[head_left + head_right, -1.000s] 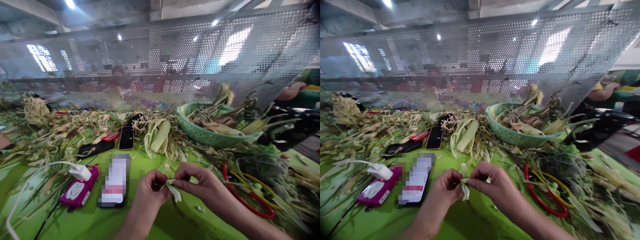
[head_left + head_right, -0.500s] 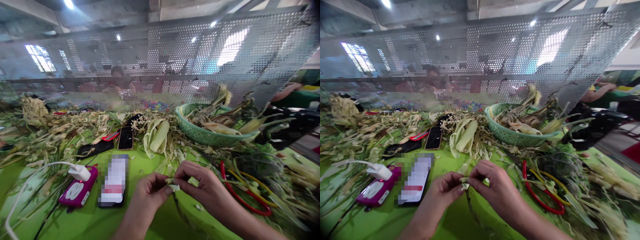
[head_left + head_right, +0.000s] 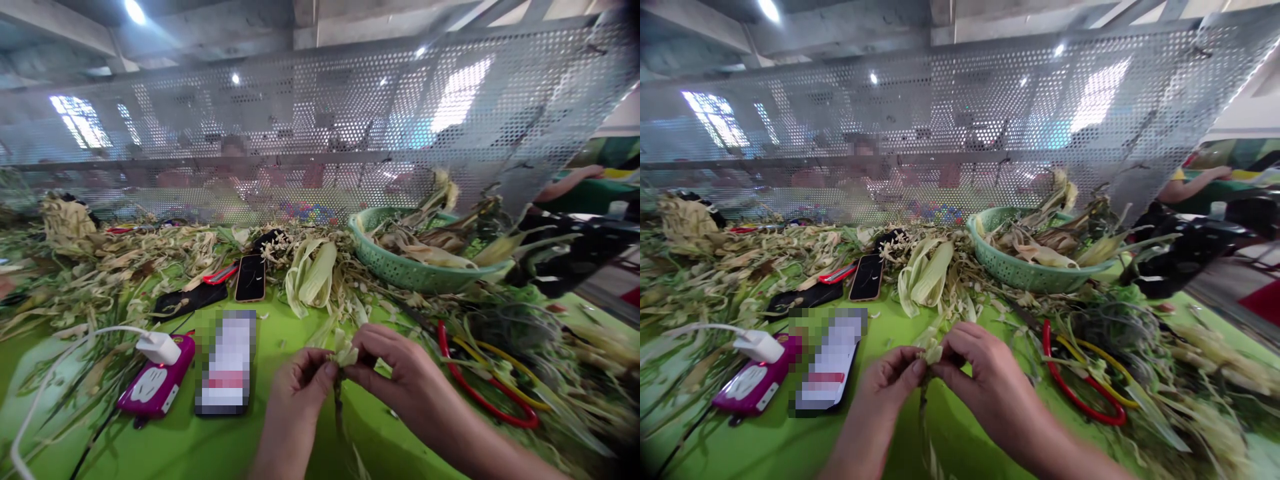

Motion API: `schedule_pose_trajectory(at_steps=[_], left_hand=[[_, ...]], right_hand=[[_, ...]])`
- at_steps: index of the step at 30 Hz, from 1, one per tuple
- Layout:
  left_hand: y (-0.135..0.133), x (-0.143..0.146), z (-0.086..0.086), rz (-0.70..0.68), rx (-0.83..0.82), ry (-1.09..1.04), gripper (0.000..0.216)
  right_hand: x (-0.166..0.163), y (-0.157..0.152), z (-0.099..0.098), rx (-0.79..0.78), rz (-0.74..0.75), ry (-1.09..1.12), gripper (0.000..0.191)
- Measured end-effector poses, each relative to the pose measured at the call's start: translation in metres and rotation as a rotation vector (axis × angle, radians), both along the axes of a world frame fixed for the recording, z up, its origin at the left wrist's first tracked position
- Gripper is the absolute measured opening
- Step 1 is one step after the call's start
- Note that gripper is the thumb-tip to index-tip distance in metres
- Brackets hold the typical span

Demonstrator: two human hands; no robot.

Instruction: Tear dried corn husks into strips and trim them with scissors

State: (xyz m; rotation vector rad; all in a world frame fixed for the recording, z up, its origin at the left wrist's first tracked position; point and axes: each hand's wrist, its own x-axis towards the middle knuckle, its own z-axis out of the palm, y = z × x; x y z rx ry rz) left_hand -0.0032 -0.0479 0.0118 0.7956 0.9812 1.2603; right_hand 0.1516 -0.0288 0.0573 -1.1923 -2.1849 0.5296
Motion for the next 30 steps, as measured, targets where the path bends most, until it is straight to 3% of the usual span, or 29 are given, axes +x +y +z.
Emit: schedule_pose_trajectory(at_steps=[7, 13, 21, 27, 30], left_hand=[[-0.0019, -0.0005, 0.0044, -0.004, -0.052, 0.076, 0.036], [-0.0020, -0.0035, 0.0048, -0.046, -0.049, 0.129, 0.035], [-0.0033, -0.0055, 0.0031, -0.152, -0.011, 0.123, 0.037], [-0.0038, -0.0065, 0.0055, -0.135, 0.006, 0.138, 0.036], [-0.0052, -0.0054, 0.0081, -0.118, 0.011, 0.162, 0.035]], right_hand=[[-0.0028, -0.0012, -0.0052, 0.039, -0.015, -0.011, 0.025], [0.0003, 0.0000, 0.0013, -0.086, -0.040, 0.117, 0.012], [-0.0026, 0.0019, 0.0000, -0.157, -0.057, 0.236, 0.016], [-0.0022, 0.0035, -0.0014, -0.370, -0.020, 0.354, 0.021], [-0.0020, 0.0025, -0.0013, -0.515, 0.038, 0.431, 0.032]])
